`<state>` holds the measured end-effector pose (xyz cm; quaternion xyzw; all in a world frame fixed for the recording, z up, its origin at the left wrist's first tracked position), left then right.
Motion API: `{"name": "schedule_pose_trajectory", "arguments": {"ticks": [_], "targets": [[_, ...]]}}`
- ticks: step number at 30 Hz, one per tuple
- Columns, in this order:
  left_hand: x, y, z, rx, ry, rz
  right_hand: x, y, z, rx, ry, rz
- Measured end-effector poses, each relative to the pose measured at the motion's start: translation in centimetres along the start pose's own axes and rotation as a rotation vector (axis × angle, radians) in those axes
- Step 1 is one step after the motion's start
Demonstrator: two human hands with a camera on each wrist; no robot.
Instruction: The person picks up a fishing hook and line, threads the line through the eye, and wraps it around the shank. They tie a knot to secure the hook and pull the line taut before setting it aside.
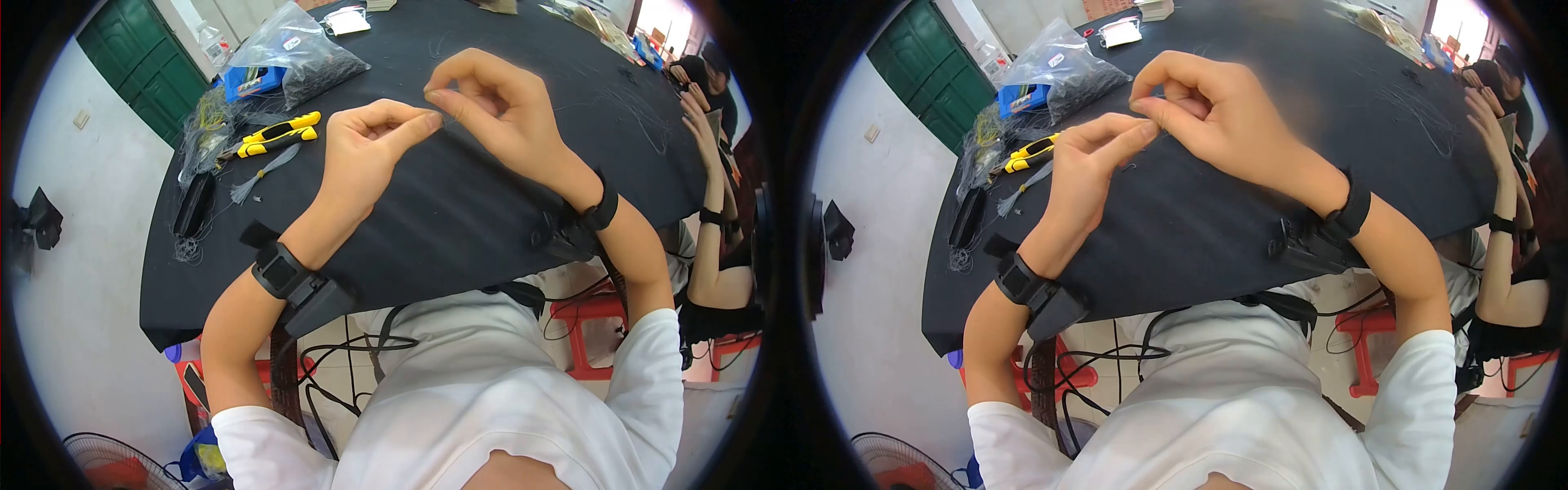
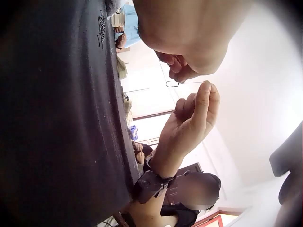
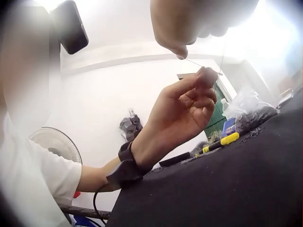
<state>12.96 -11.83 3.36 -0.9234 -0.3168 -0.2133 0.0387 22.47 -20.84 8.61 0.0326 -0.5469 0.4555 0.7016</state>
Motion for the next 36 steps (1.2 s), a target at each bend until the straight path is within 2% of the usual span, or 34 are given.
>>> {"name": "schedule_pose_trajectory", "arguments": {"ticks": [5, 15, 21, 26, 30, 36], "targets": [[-0.3, 0.5, 0.8, -0.017, -0.063, 0.071, 0.2, 0.0, -1.6, 0.002, 0.051, 0.006], [-0.1, -0.4, 0.6, -0.108, -0.077, -0.032, -0.6, 0.9, -5.1, 0.067, 0.322, 0.062], [0.3, -1.2, 0.7, -0.188, -0.070, -0.093, -1.5, 2.5, -5.4, 0.237, 0.427, 0.156], [0.4, -1.4, 1.7, -0.305, -0.143, -0.140, -2.1, 3.6, -3.2, 0.195, 0.231, 0.202], [0.4, -1.7, 2.0, -0.278, -0.145, -0.158, -2.5, 4.3, -1.8, 0.143, 0.181, 0.229], [0.4, -1.6, 1.9, -0.239, -0.132, -0.130, -1.1, 1.8, 0.6, -0.047, -0.010, 0.098]]}}
Point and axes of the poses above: each hand's wrist, its own x-axis towards the middle knuckle, its own y-axis out of the palm, z = x × y, the point moved 7 cm from there along x, towards the middle knuckle, and after that the axes turned 3 degrees about -x, right-handed, at the moved point
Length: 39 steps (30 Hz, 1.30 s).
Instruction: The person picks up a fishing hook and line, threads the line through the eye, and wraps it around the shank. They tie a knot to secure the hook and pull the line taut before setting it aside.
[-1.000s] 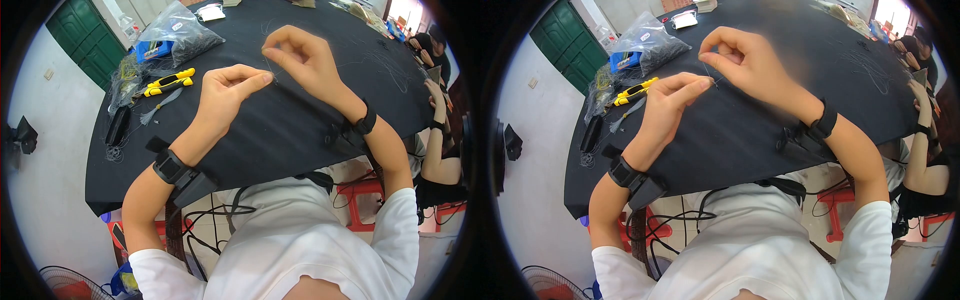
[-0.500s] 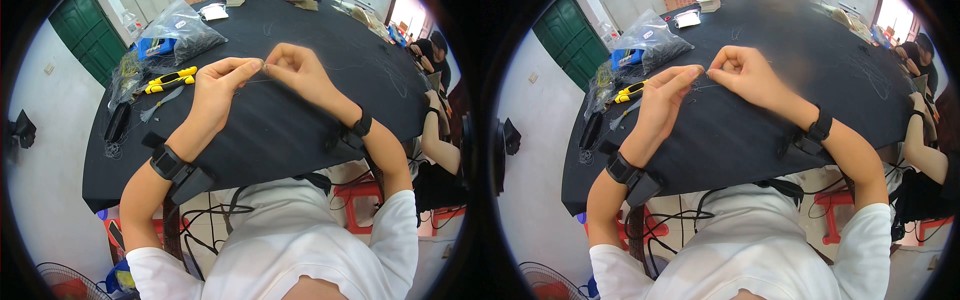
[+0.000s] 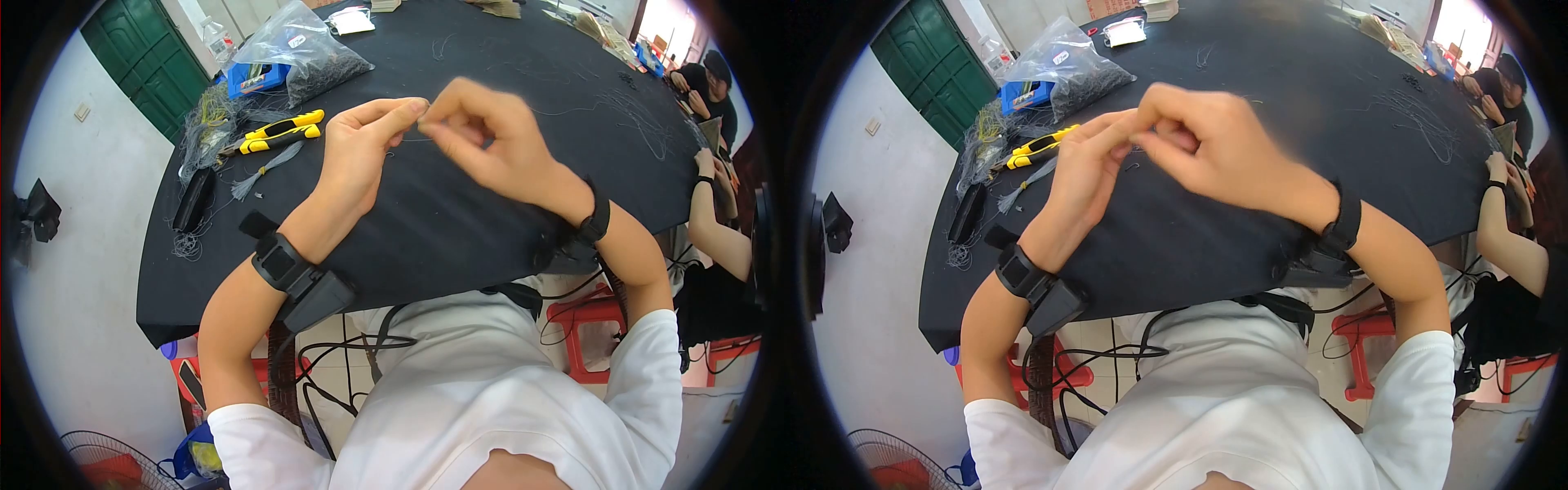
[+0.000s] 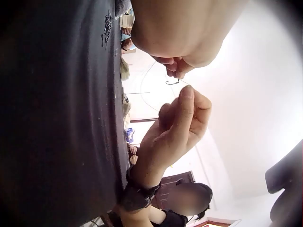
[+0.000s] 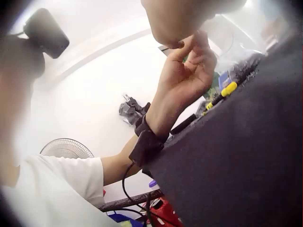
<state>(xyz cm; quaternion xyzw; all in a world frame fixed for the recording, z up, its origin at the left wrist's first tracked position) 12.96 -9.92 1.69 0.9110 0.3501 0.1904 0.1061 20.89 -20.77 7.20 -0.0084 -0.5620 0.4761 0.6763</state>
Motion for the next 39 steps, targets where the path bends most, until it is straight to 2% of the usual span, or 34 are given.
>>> {"name": "schedule_pose_trajectory", "arguments": {"ticks": [3, 6, 9, 12, 18, 21, 26, 33, 39], "targets": [[-0.2, 0.7, 0.3, 0.083, -0.004, 0.068, 1.0, -1.7, 0.7, -0.115, -0.094, -0.115], [-0.9, 1.7, 0.7, 0.149, -0.051, 0.165, 1.1, -1.9, -0.7, -0.120, -0.136, -0.119], [-0.9, 1.7, 0.7, 0.141, -0.051, 0.186, 1.1, -2.0, -2.1, -0.058, 0.017, -0.083], [-0.7, 1.4, 0.4, 0.134, -0.033, 0.196, 0.9, -1.6, -3.5, -0.056, 0.087, -0.043], [-0.5, 0.5, -1.0, 0.112, 0.040, 0.076, 0.2, 0.0, -5.4, 0.103, 0.240, 0.050], [-0.2, 0.1, -1.3, 0.028, 0.089, -0.015, -0.2, 0.9, -4.6, 0.132, 0.247, 0.094], [-0.1, -0.2, -0.9, 0.007, 0.091, -0.034, -0.4, 2.1, -2.0, 0.061, 0.078, 0.175], [-0.1, 0.1, -0.5, 0.045, 0.076, -0.003, 0.5, 0.0, -0.1, 0.044, -0.006, 0.107], [-0.5, 1.7, 0.3, 0.155, 0.064, 0.184, 1.1, -1.1, -1.3, 0.049, -0.023, 0.073]]}}
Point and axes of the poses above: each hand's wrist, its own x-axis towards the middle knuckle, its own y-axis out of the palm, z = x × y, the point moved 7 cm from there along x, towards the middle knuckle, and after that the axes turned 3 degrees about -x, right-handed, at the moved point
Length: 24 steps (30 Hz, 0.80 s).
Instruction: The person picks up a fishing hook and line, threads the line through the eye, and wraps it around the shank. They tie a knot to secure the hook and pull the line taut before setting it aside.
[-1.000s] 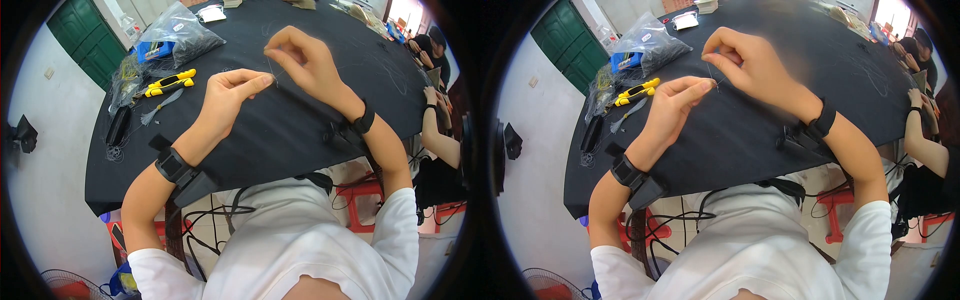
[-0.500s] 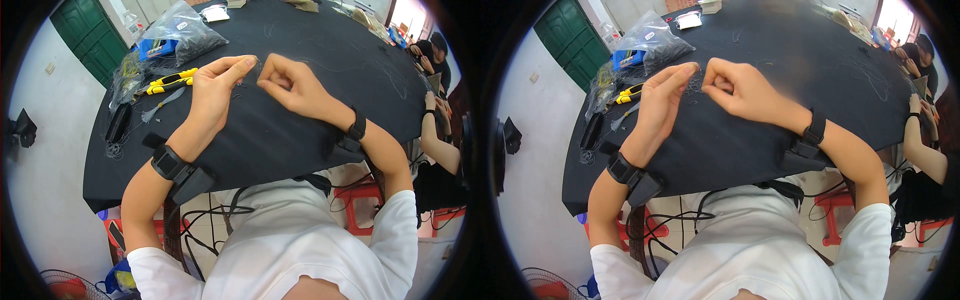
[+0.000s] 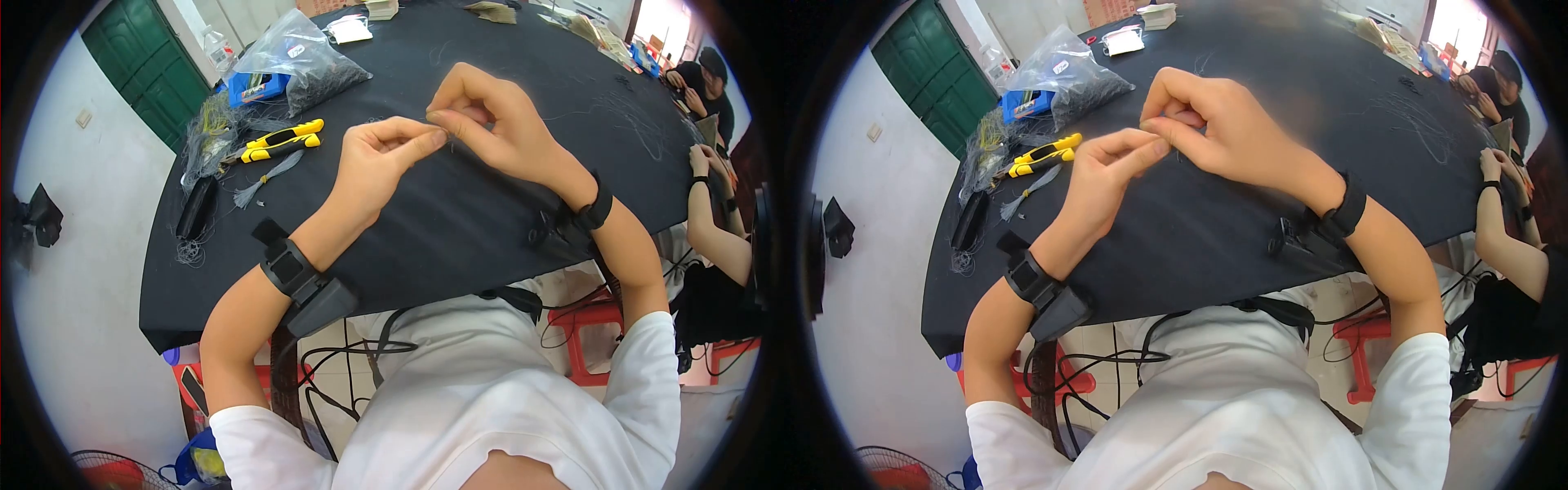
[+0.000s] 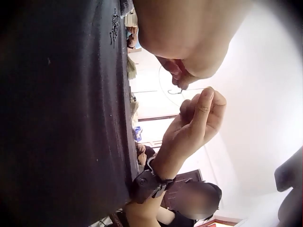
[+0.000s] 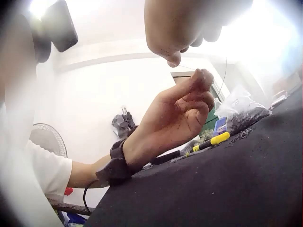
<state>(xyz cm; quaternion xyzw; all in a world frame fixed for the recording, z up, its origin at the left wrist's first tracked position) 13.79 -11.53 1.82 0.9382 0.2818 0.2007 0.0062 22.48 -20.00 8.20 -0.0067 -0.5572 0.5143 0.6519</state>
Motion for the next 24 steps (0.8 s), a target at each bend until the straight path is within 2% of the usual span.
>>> {"name": "schedule_pose_trajectory", "arguments": {"ticks": [6, 9, 12, 15, 21, 24], "targets": [[-0.1, 0.3, 0.3, 0.022, -0.034, 0.037, 0.1, -0.2, -2.1, 0.041, 0.090, 0.007], [-0.3, 0.2, 0.2, 0.004, -0.058, 0.019, -0.1, 0.4, -3.5, 0.068, 0.207, 0.059], [-0.3, -0.3, -0.3, -0.005, -0.066, -0.030, -0.8, 1.9, -4.9, 0.263, 0.299, 0.096], [-0.1, -1.1, -0.4, 0.019, -0.075, -0.070, -1.0, 2.2, -5.1, 0.302, 0.371, 0.101], [-0.1, -1.3, -0.3, 0.001, -0.090, -0.088, -1.0, 2.2, -5.3, 0.275, 0.368, 0.030], [-0.1, -1.0, -0.2, -0.007, -0.097, -0.058, -0.8, 1.3, -4.9, 0.154, 0.323, -0.044]]}}
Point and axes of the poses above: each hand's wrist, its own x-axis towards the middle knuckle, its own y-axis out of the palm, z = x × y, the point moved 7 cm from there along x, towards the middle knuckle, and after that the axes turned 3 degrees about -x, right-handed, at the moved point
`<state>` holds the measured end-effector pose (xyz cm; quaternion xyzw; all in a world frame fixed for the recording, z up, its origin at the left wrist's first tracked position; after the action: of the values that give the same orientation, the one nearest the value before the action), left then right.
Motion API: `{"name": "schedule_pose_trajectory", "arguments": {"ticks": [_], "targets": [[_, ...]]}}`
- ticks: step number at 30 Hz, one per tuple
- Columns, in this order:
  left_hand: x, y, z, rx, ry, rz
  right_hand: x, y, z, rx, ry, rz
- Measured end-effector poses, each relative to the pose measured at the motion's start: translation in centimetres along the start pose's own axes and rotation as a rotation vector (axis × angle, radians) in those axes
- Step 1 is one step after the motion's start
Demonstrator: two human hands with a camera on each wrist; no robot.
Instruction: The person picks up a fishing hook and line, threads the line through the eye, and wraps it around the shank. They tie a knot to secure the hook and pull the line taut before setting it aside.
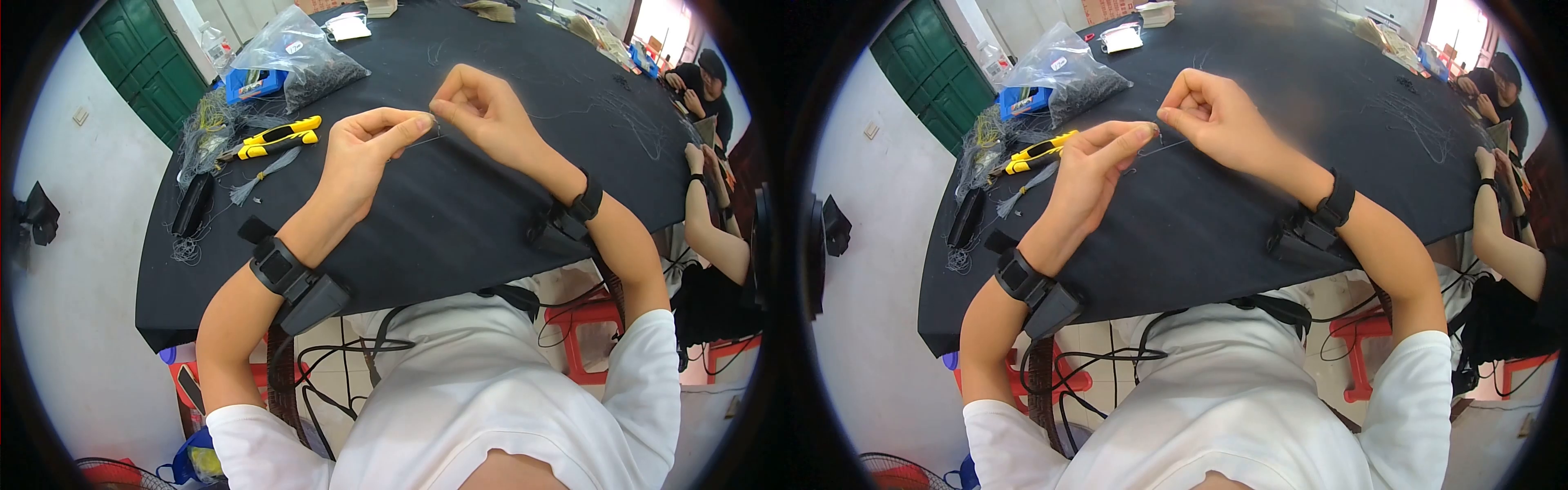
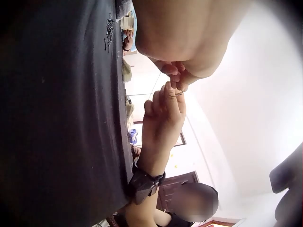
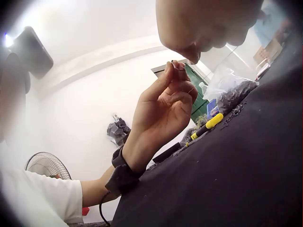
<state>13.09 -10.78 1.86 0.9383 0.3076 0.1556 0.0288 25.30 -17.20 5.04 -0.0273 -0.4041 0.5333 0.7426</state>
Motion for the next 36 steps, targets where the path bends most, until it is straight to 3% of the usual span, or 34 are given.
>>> {"name": "schedule_pose_trajectory", "arguments": {"ticks": [6, 25, 36], "targets": [[-0.1, 0.4, 0.0, -0.003, 0.010, 0.024, -0.1, -1.2, 1.4, -0.057, -0.099, -0.127], [0.3, -0.8, -0.5, -0.104, 0.120, -0.123, -1.5, 1.5, 2.0, -0.013, -0.055, 0.056], [0.1, -0.8, -0.6, -0.024, 0.139, -0.144, -2.0, 0.8, 5.3, -0.206, -0.295, -0.013]]}}
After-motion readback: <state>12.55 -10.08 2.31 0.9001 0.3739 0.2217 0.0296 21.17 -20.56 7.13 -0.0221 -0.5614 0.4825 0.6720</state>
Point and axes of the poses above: each hand's wrist, its own x-axis towards the middle knuckle, its own y-axis out of the palm, z = x × y, the point moved 7 cm from there along x, towards the middle knuckle, and after that the axes turned 3 degrees about -x, right-handed, at the moved point
